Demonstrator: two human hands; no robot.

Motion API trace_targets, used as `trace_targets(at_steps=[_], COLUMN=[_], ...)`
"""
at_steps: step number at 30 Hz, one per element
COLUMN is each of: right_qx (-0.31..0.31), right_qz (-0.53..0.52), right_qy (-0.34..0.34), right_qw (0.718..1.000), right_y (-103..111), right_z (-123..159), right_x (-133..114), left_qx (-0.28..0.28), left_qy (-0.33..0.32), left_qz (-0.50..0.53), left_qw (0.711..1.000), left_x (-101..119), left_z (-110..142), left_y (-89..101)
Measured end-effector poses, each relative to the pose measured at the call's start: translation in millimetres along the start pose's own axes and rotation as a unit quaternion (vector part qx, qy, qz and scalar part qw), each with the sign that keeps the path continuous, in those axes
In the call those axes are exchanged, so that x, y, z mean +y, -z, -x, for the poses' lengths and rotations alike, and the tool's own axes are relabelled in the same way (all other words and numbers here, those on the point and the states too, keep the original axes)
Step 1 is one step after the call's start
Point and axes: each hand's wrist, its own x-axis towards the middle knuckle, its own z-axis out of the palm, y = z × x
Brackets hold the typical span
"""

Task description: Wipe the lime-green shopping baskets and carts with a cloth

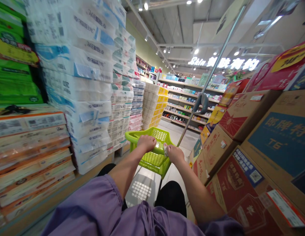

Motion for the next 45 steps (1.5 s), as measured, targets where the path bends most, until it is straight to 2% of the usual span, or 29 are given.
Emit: trace_targets(at_steps=[1,4,5,6,9,11,13,15,17,18,21,23,26,28,30,32,37,41,43,45], right_qx=[0.029,0.175,0.198,0.194,0.089,0.072,0.142,0.23,0.261,0.249,0.154,0.123,0.185,0.25,0.283,0.279,0.263,0.25,0.224,0.192], right_qz=[-0.001,-0.023,-0.03,-0.035,-0.035,-0.033,-0.041,-0.056,-0.054,-0.043,0.008,0.021,0.019,0.02,0.018,0.007,-0.027,-0.02,-0.023,-0.028], right_qy=[0.008,0.045,0.049,0.042,-0.006,-0.008,0.036,0.097,0.118,0.108,0.037,0.011,0.032,0.078,0.137,0.162,0.075,0.141,0.112,0.045], right_qw=[1.0,0.983,0.979,0.98,0.995,0.997,0.988,0.967,0.956,0.962,0.987,0.992,0.982,0.965,0.949,0.947,0.961,0.958,0.968,0.98], right_y=[-2,-11,-12,-12,-6,-5,-11,-18,-21,-20,-10,-8,-18,-28,-34,-34,-28,-23,-18,-14], right_z=[2,14,16,16,10,9,16,26,32,31,18,9,10,16,21,20,11,13,14,13], right_x=[0,0,0,0,0,1,4,7,8,6,-7,-20,-33,-33,-26,-19,-23,-21,-10,0], left_qx=[-0.001,-0.005,-0.006,-0.006,-0.004,-0.004,-0.005,-0.004,-0.001,0.001,0.008,0.013,0.015,0.014,0.016,0.018,0.021,0.026,0.034,0.043], left_qy=[0.001,0.006,0.006,0.006,0.0,-0.004,-0.004,-0.003,-0.003,-0.004,-0.002,-0.002,-0.005,-0.005,-0.004,-0.004,-0.005,-0.008,0.0,0.018], left_qz=[0.001,0.004,0.005,0.005,0.004,0.002,0.001,0.003,0.006,0.007,0.008,0.008,0.01,0.012,0.013,0.016,0.025,0.036,0.043,0.043], left_qw=[1.0,1.0,1.0,1.0,1.0,1.0,1.0,1.0,1.0,1.0,1.0,1.0,1.0,1.0,1.0,1.0,0.999,0.999,0.998,0.998], left_x=[0,-1,-1,-1,-1,-2,-3,-4,-4,-4,1,6,12,13,14,14,20,15,3,-11], left_z=[0,-1,-1,-1,-1,-1,-1,-1,-1,-1,0,2,3,3,3,3,5,5,4,4], left_y=[-0.6,-1.9,-2.1,-2.3,-2.5,-2.5,-2.6,-2.9,-3.2,-3.3,-3.5,-3.3,-2.8,-2.3,-1.7,-1.2,-1.7,-2.9,-2.9,-3.0])
